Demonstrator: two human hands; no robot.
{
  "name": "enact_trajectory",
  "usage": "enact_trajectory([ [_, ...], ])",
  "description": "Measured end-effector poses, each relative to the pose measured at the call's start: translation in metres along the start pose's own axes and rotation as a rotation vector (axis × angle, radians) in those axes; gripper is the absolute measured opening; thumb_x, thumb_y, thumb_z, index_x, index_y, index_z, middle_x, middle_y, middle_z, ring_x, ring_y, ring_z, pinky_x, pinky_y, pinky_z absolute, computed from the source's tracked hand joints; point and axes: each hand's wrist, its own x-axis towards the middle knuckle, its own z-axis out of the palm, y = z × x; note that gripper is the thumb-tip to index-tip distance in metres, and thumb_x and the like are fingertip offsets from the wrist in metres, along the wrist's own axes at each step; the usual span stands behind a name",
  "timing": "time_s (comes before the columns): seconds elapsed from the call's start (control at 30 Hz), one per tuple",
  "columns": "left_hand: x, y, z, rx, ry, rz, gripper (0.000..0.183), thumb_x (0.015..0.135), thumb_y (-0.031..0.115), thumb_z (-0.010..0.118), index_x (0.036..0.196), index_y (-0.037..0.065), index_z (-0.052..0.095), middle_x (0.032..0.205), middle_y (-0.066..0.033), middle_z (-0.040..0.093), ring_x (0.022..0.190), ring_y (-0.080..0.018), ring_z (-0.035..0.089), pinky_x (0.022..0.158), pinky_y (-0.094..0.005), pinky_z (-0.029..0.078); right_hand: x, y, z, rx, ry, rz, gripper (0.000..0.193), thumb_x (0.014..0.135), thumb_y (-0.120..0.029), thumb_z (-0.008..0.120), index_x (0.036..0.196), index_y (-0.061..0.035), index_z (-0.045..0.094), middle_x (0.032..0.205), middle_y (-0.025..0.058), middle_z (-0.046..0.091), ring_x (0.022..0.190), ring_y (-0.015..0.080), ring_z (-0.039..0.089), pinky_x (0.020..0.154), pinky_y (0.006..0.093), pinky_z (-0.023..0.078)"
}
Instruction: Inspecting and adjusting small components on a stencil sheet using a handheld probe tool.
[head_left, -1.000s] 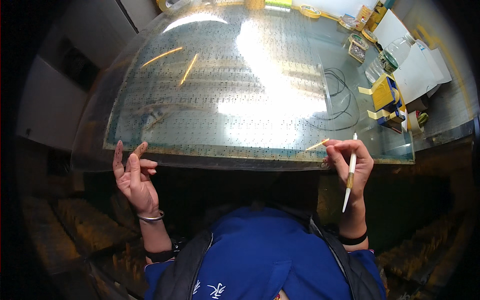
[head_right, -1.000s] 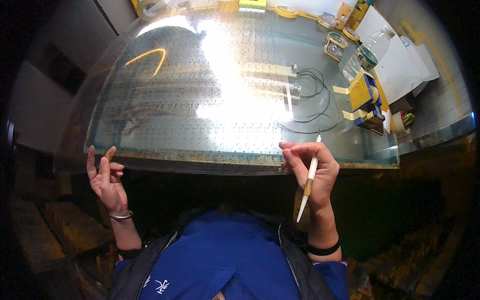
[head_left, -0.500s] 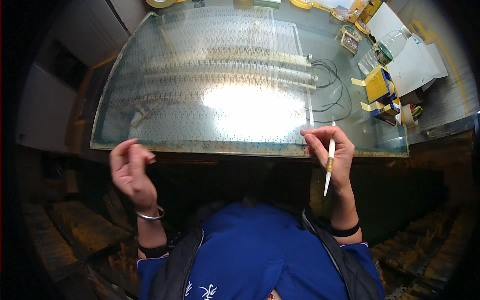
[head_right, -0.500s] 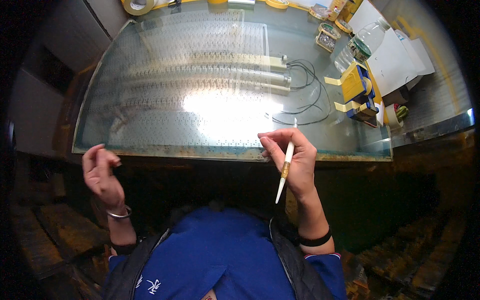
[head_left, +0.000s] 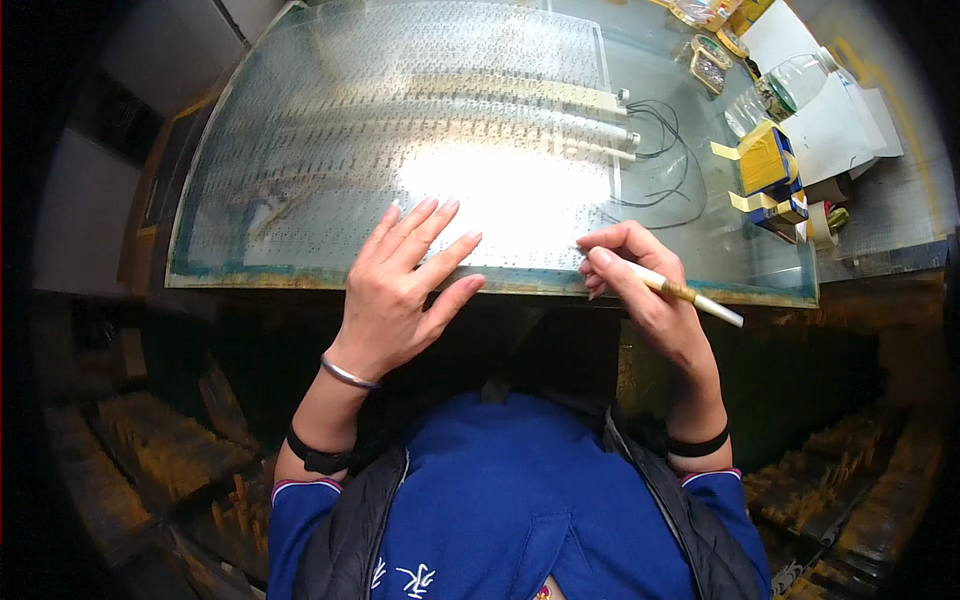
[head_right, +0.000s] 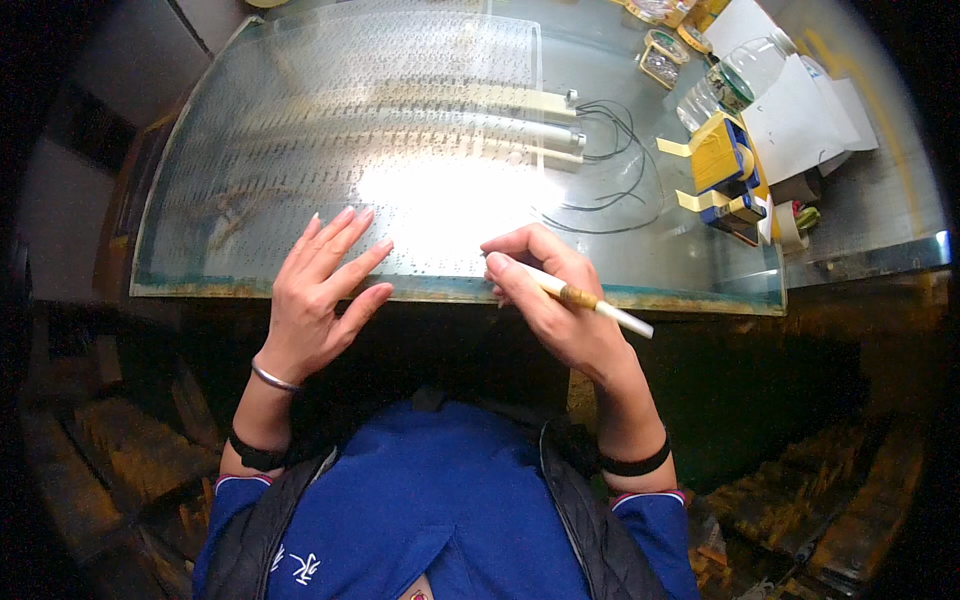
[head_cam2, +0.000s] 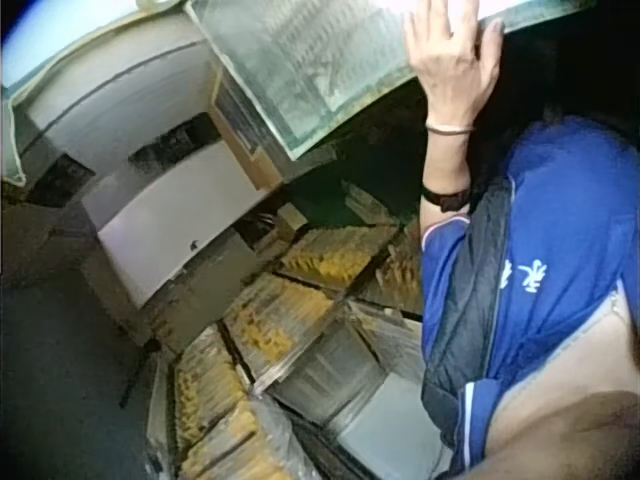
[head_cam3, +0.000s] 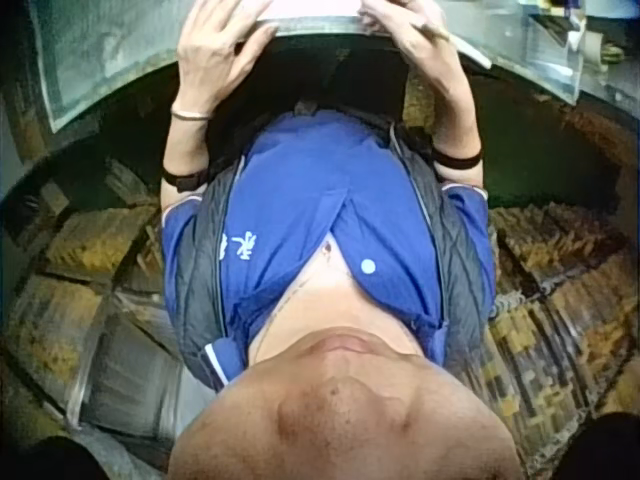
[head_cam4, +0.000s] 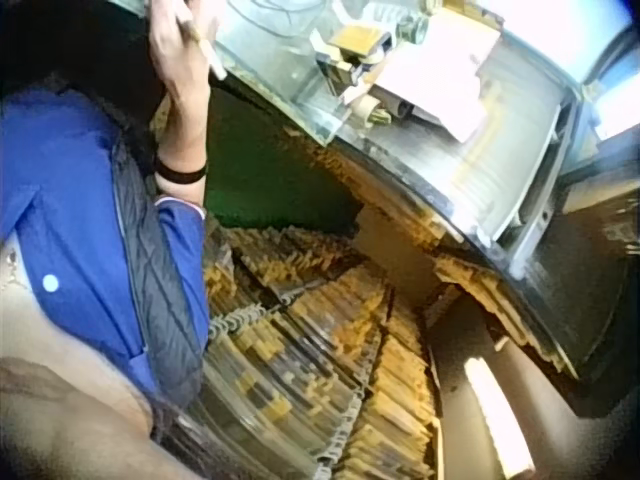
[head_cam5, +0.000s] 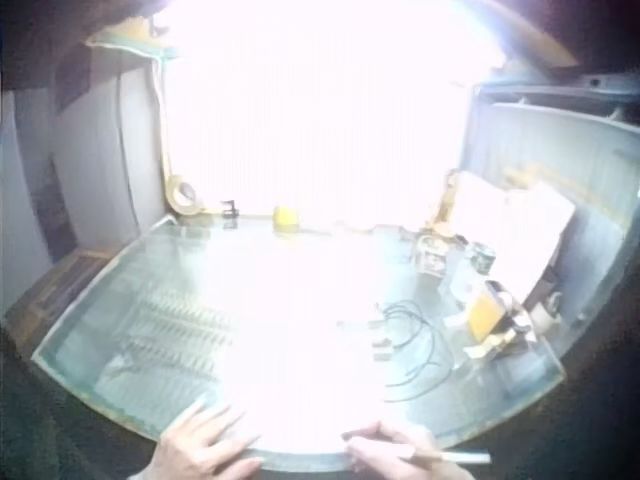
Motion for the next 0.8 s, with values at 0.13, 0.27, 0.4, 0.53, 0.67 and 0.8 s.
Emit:
enact_trajectory([
  [0.13, 0.003, 0.001, 0.003, 0.014, 0.026, -0.019, 0.038, 0.087, 0.031, 0.066, 0.121, 0.015, 0.066, 0.133, -0.0131, 0.057, 0.127, -0.0305, 0.051, 0.109, -0.0487, 0.035, 0.018, 0.002, 0.008, -0.027, 0.01, -0.01, 0.015, 0.088, -0.01, 0.066, 0.096, 0.0018, 0.066, 0.079, 0.0046, 0.067, 0.07, 0.0082, 0.061, 0.062, 0.0236, 0.049],
  [0.27, 0.003, 0.0, 0.003, 0.014, 0.044, -0.018, 0.038, 0.086, 0.031, 0.067, 0.12, 0.015, 0.067, 0.133, -0.0127, 0.057, 0.125, -0.0306, 0.052, 0.108, -0.0487, 0.036, 0.031, 0.013, 0.01, -0.119, 0.072, -0.055, 0.011, 0.084, -0.008, 0.068, 0.089, 0.0021, 0.068, 0.075, 0.0047, 0.068, 0.069, 0.0063, 0.061, 0.061, 0.0218, 0.048],
  [0.4, 0.003, 0.0, 0.005, 0.01, 0.045, -0.025, 0.038, 0.084, 0.031, 0.068, 0.119, 0.016, 0.068, 0.132, -0.0121, 0.058, 0.124, -0.0309, 0.053, 0.107, -0.0487, 0.037, 0.03, 0.013, 0.016, -0.081, 0.139, -0.06, 0.009, 0.082, -0.006, 0.069, 0.086, 0.0017, 0.068, 0.073, 0.0049, 0.067, 0.068, 0.0057, 0.06, 0.061, 0.0215, 0.048],
  [0.53, 0.004, 0.001, 0.005, 0.008, 0.048, -0.039, 0.038, 0.082, 0.031, 0.07, 0.118, 0.017, 0.068, 0.13, -0.0116, 0.059, 0.122, -0.0312, 0.054, 0.106, -0.0488, 0.038, 0.031, 0.021, 0.016, -0.146, 0.136, -0.137, 0.007, 0.081, -0.004, 0.069, 0.083, 0.0021, 0.068, 0.071, 0.0048, 0.066, 0.065, 0.0052, 0.059, 0.059, 0.0214, 0.047],
  [0.67, 0.005, 0.0, 0.004, 0.009, 0.044, -0.038, 0.039, 0.081, 0.031, 0.07, 0.118, 0.019, 0.068, 0.129, -0.0111, 0.059, 0.121, -0.0313, 0.054, 0.105, -0.0491, 0.039, 0.03, 0.022, 0.011, -0.142, 0.081, -0.116, 0.007, 0.08, -0.005, 0.07, 0.082, 0.0015, 0.068, 0.07, 0.0043, 0.066, 0.063, 0.0055, 0.058, 0.058, 0.0218, 0.046],
  [0.8, 0.006, 0.001, 0.004, 0.017, 0.041, -0.039, 0.039, 0.081, 0.032, 0.071, 0.118, 0.019, 0.069, 0.129, -0.0109, 0.059, 0.121, -0.0314, 0.055, 0.104, -0.0492, 0.04, 0.031, 0.02, 0.015, -0.096, 0.118, -0.104, 0.008, 0.079, -0.006, 0.07, 0.081, 0.0015, 0.068, 0.071, 0.0044, 0.066, 0.063, 0.0057, 0.058, 0.057, 0.0219, 0.046],
])
